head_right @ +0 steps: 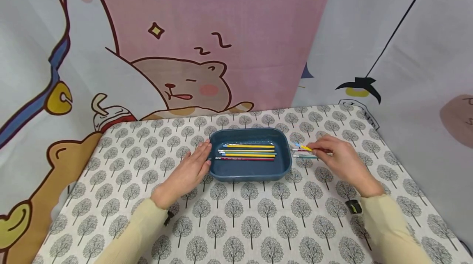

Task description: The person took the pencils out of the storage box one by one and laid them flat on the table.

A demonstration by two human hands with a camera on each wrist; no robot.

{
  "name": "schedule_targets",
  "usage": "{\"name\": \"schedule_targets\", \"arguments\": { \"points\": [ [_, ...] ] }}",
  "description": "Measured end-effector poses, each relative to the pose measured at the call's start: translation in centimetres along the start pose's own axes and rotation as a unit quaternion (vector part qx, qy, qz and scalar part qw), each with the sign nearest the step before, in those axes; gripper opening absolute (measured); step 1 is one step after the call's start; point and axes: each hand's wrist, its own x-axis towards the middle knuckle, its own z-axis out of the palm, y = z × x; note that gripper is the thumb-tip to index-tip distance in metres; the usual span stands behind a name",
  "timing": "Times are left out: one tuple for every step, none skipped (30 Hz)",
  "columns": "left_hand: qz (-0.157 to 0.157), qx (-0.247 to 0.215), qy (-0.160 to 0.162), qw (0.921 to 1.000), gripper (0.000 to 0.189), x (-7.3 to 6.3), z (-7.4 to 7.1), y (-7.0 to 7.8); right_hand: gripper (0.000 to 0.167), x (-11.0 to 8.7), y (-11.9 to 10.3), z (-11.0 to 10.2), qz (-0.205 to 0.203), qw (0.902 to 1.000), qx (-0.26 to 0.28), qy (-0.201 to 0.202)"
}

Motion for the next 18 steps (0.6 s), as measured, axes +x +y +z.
{"name": "schedule_targets", "arguments": {
  "points": [
    [0.001,-0.001,0.0,1.0,0.057,0.0,0.0,0.0,0.026,-0.1,0.1,0.0,0.002,1.0,0.002,-0.002],
    [0.002,-0.001,0.0,1.0,0.057,0.0,-0.1,0.0,0.026,-0.2,0.2,0.1,0.003,1.0,0.003,-0.004],
    [0.004,-0.002,0.001,1.0,0.057,0.0,-0.1,0.0,0.026,-0.3,0.3,0.2,0.004,1.0,0.005,-0.005],
    [0.004,-0.002,0.0,1.0,0.058,0.0,-0.2,0.1,0.025,-0.4,0.4,0.3,0.005,0.9999,0.006,-0.008],
    [0.005,-0.003,0.001,1.0,0.057,0.0,-0.2,0.1,0.026,-0.5,0.5,0.4,0.007,0.9999,0.006,-0.01],
    [0.005,-0.004,0.0,1.0,0.057,0.0,-0.2,0.1,0.026,-0.6,0.7,0.5,0.007,0.9999,0.006,-0.011],
    [0.004,-0.005,-0.001,1.0,0.058,0.0,-0.1,0.1,0.026,-0.7,0.8,0.5,0.007,0.9999,0.003,-0.012],
    [0.004,-0.006,-0.001,1.0,0.058,0.0,-0.1,0.0,0.025,-0.7,0.9,0.6,0.007,0.9999,0.0,-0.012],
    [0.004,-0.006,-0.001,1.0,0.058,0.0,-0.1,0.0,0.025,-0.8,1.1,0.7,0.008,0.9999,-0.002,-0.012],
    [0.004,-0.006,-0.002,1.0,0.058,0.0,-0.1,0.0,0.025,-0.8,1.2,0.7,0.009,0.9999,-0.003,-0.013],
    [0.004,-0.007,-0.001,1.0,0.058,0.0,0.0,0.0,0.025,-0.8,1.3,0.8,0.01,0.9999,-0.005,-0.013],
    [0.005,-0.008,0.0,1.0,0.058,0.0,0.0,0.0,0.024,-0.9,1.4,0.9,0.012,0.9998,-0.006,-0.013],
    [0.005,-0.008,0.002,0.9999,0.058,0.0,0.0,0.0,0.024,-0.9,1.6,0.9,0.013,0.9998,-0.009,-0.013],
    [0.005,-0.009,0.003,0.9999,0.058,0.0,0.0,0.0,0.024,-0.9,1.7,1.0,0.015,0.9997,-0.01,-0.014],
    [0.005,-0.01,0.004,0.9999,0.058,0.0,0.0,0.0,0.025,-1.0,1.8,1.0,0.016,0.9997,-0.013,-0.016],
    [0.005,-0.01,0.004,0.9999,0.058,0.0,0.0,0.0,0.025,-1.0,2.0,1.1,0.016,0.9995,-0.018,-0.018],
    [0.004,-0.01,0.004,0.9999,0.057,0.0,0.0,0.1,0.025,-1.0,2.1,1.2,0.016,0.9995,-0.02,-0.02],
    [0.004,-0.01,0.005,0.9999,0.057,-0.1,0.0,0.1,0.026,-1.0,2.3,1.2,0.014,0.9994,-0.023,-0.023]
  ]
}}
